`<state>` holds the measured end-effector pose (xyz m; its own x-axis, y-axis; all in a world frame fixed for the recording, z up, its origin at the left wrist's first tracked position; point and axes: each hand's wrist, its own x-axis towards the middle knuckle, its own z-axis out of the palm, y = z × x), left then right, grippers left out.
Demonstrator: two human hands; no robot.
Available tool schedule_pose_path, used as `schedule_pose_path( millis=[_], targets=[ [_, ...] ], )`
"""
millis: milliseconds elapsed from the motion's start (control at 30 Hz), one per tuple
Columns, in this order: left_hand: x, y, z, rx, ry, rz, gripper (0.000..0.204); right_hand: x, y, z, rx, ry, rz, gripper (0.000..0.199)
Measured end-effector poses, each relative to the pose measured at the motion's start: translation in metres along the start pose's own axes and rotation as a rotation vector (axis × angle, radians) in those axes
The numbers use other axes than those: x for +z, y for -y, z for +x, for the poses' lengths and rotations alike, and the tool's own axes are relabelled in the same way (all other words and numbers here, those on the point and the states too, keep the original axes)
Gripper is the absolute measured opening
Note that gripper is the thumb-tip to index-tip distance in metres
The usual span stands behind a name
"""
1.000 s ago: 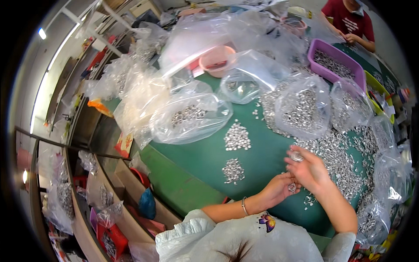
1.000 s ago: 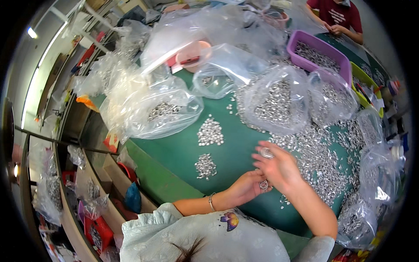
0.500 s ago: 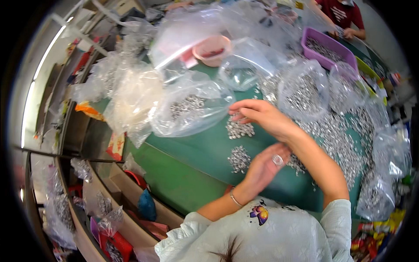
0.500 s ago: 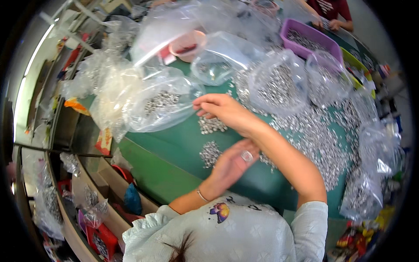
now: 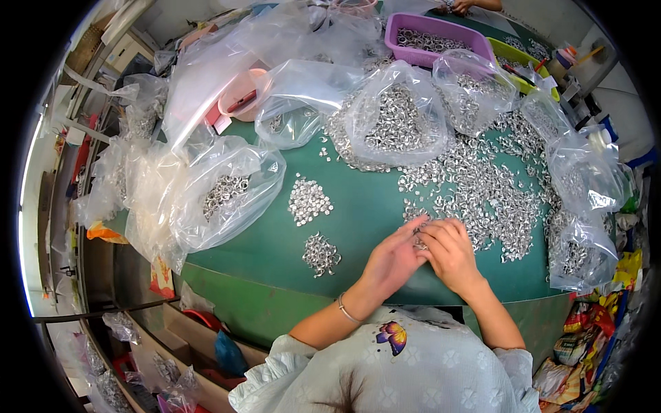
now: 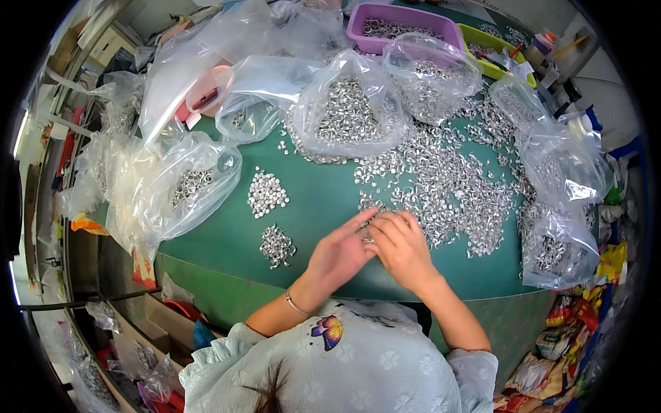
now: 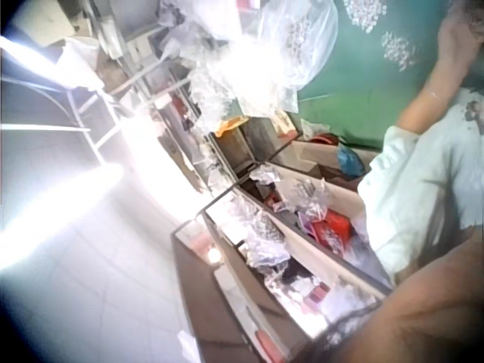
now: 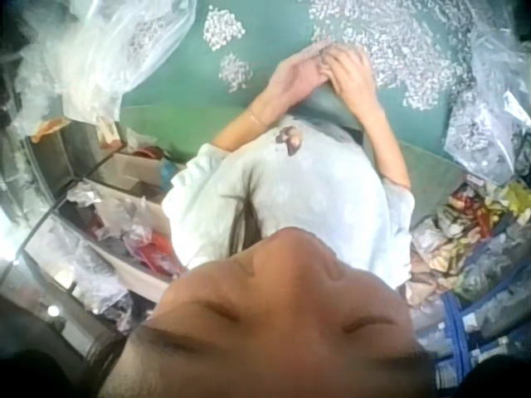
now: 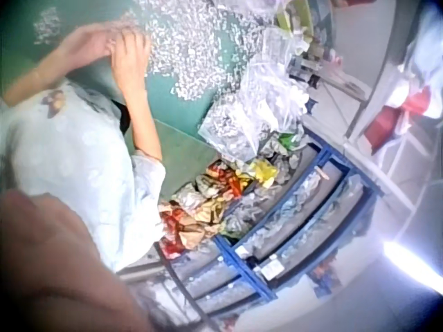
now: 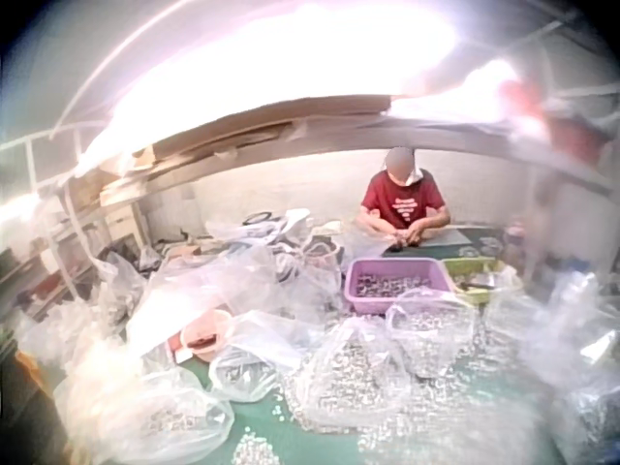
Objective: The person sorts through piles of small metal hardware components like rings and clips on a green workbench by hand, placing them into specific piles and plastic bags.
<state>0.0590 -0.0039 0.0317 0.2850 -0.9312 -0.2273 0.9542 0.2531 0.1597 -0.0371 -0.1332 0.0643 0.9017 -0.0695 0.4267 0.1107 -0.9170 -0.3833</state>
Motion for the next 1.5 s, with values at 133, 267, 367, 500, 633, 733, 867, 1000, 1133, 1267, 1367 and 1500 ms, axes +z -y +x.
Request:
schedule_pose_path(
  millis=[133,267,367,500,633,733,867,1000,1133,1267,1367,1500],
  targets=[
    [0.017,0.008,-0.004,0.011,-0.141,0.198,0.042,0.0,-0.005,-0.008,0.209,-0.102,0.32,0.015],
    [0.023,0.0,-0.011,0.113,-0.204,0.694,0.033,0.005,-0.002,-0.016,0.594,-0.125,0.965,0.025],
    [0.014,0.003,-0.012,0.253,-0.151,0.918,0.026,0.01,0.0,-0.02,0.66,-0.066,1.208,0.029],
    [0.018,0.007,-0.005,0.289,-0.217,0.917,0.018,0.007,-0.001,-0.023,0.625,-0.096,1.084,0.026],
    [0.021,0.012,0.004,0.259,-0.25,0.965,0.016,-0.017,0.0,-0.025,0.673,-0.126,0.844,0.015],
    [0.026,0.015,0.011,0.225,-0.19,1.007,0.016,-0.023,-0.004,-0.028,0.664,-0.208,0.842,0.022],
    [0.037,0.023,0.028,0.152,-0.089,1.022,0.015,-0.03,-0.017,-0.036,0.703,-0.277,0.926,0.023],
    [0.043,0.023,0.042,0.086,0.012,1.163,0.012,-0.047,-0.026,-0.04,0.746,-0.188,1.123,0.023],
    [0.05,0.025,0.054,-0.025,0.008,1.08,0.019,-0.051,-0.043,-0.054,0.723,-0.2,0.985,0.019],
    [0.048,0.031,0.064,0.078,0.012,1.072,0.038,-0.063,-0.06,-0.045,0.846,-0.164,1.16,0.012],
    [0.047,0.028,0.072,0.149,0.032,1.159,0.045,-0.075,-0.127,-0.026,0.896,-0.457,1.205,0.01],
    [0.029,0.023,0.069,0.128,0.044,1.217,0.042,-0.094,-0.259,0.019,0.958,-1.048,1.296,0.012]
  ],
)
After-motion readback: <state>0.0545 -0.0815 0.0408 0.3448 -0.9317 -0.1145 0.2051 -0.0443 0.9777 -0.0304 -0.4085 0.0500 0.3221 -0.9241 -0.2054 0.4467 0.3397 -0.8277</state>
